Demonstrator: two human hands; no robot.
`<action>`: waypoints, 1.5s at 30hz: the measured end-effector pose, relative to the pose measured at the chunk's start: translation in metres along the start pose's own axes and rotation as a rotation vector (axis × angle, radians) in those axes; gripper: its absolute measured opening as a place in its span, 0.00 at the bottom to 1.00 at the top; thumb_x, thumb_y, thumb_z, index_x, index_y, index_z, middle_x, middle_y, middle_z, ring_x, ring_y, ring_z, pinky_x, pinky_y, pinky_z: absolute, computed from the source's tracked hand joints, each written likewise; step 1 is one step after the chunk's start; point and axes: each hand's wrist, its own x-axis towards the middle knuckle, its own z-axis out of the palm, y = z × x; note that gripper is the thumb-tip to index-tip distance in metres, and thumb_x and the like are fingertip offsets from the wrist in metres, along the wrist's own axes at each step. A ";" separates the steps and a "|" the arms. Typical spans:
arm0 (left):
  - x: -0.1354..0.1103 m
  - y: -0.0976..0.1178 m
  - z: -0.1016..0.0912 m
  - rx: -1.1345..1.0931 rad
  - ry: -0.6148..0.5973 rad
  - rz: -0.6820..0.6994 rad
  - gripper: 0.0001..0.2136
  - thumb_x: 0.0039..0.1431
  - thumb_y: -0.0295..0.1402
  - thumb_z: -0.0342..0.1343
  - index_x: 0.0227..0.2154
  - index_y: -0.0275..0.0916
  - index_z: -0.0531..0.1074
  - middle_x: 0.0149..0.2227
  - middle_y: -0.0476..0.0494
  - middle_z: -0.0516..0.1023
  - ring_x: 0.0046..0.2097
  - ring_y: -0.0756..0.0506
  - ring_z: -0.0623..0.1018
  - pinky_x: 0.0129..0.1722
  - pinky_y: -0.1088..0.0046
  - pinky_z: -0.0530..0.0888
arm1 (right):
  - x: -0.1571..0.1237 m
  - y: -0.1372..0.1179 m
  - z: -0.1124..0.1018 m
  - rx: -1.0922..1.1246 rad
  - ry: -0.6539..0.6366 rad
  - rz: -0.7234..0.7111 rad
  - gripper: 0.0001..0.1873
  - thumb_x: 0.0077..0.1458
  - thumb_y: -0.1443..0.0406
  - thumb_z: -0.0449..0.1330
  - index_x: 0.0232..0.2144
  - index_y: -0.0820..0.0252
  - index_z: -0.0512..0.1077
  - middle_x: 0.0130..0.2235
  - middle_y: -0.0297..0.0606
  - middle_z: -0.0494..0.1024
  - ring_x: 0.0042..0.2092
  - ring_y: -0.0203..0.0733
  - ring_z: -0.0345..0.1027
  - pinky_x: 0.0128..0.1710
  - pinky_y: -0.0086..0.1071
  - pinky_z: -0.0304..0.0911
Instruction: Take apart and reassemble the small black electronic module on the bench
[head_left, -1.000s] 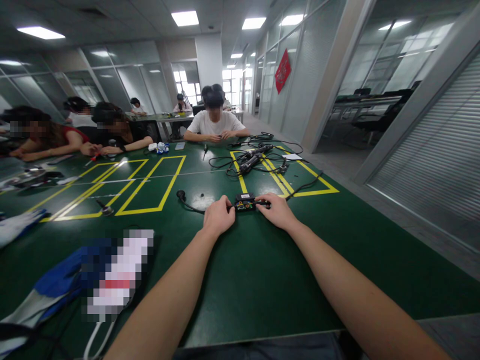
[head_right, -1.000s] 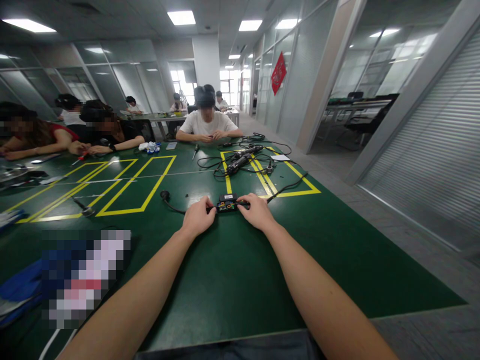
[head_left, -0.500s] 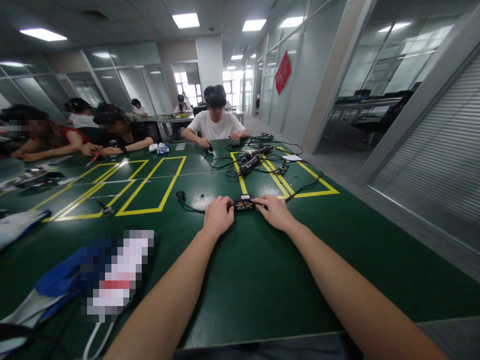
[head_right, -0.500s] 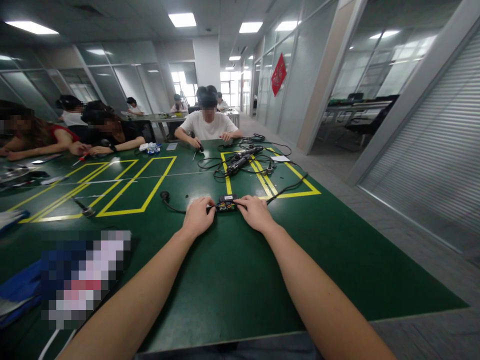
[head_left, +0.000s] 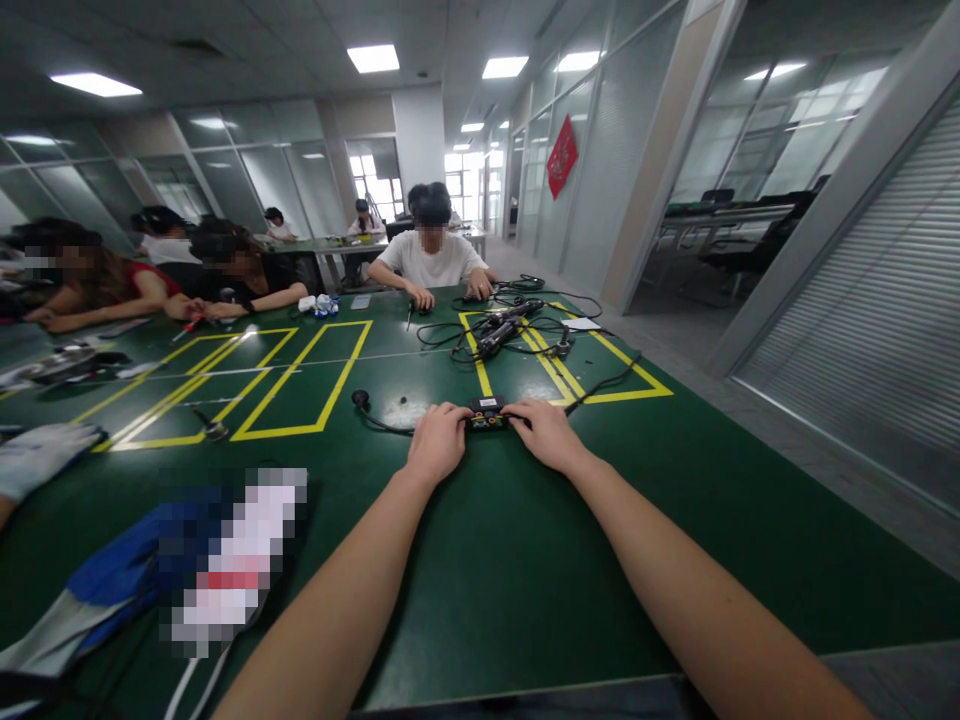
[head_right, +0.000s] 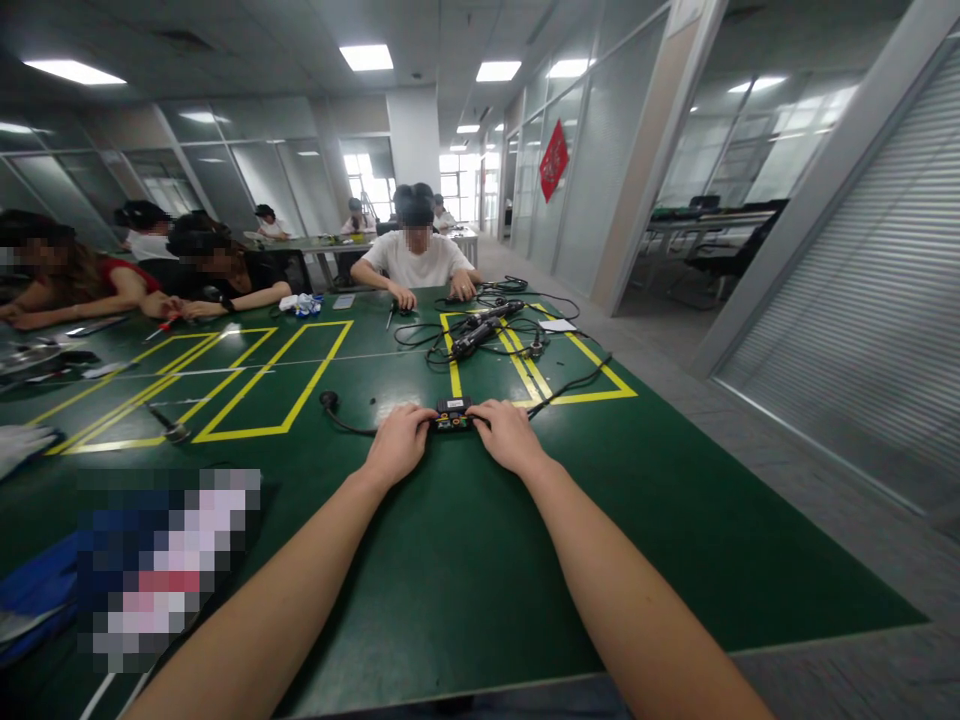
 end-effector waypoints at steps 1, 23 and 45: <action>0.000 -0.001 0.001 -0.001 0.002 0.011 0.17 0.73 0.28 0.49 0.54 0.43 0.81 0.52 0.38 0.83 0.55 0.37 0.78 0.59 0.57 0.74 | 0.000 0.000 0.000 0.008 0.002 -0.015 0.16 0.67 0.67 0.59 0.50 0.51 0.83 0.52 0.42 0.84 0.51 0.51 0.74 0.55 0.45 0.66; 0.004 -0.009 0.003 -0.131 0.029 -0.035 0.12 0.70 0.28 0.57 0.50 0.46 0.83 0.51 0.44 0.87 0.55 0.39 0.82 0.61 0.58 0.74 | -0.003 -0.006 -0.014 0.214 -0.022 0.045 0.12 0.59 0.72 0.64 0.42 0.55 0.84 0.46 0.39 0.87 0.51 0.48 0.80 0.56 0.41 0.71; 0.002 0.003 -0.002 0.060 0.028 0.037 0.17 0.74 0.31 0.50 0.45 0.51 0.85 0.55 0.47 0.85 0.55 0.39 0.77 0.65 0.49 0.60 | -0.003 -0.018 -0.028 -0.062 -0.125 0.024 0.16 0.64 0.70 0.62 0.49 0.53 0.85 0.51 0.41 0.87 0.55 0.51 0.79 0.58 0.41 0.69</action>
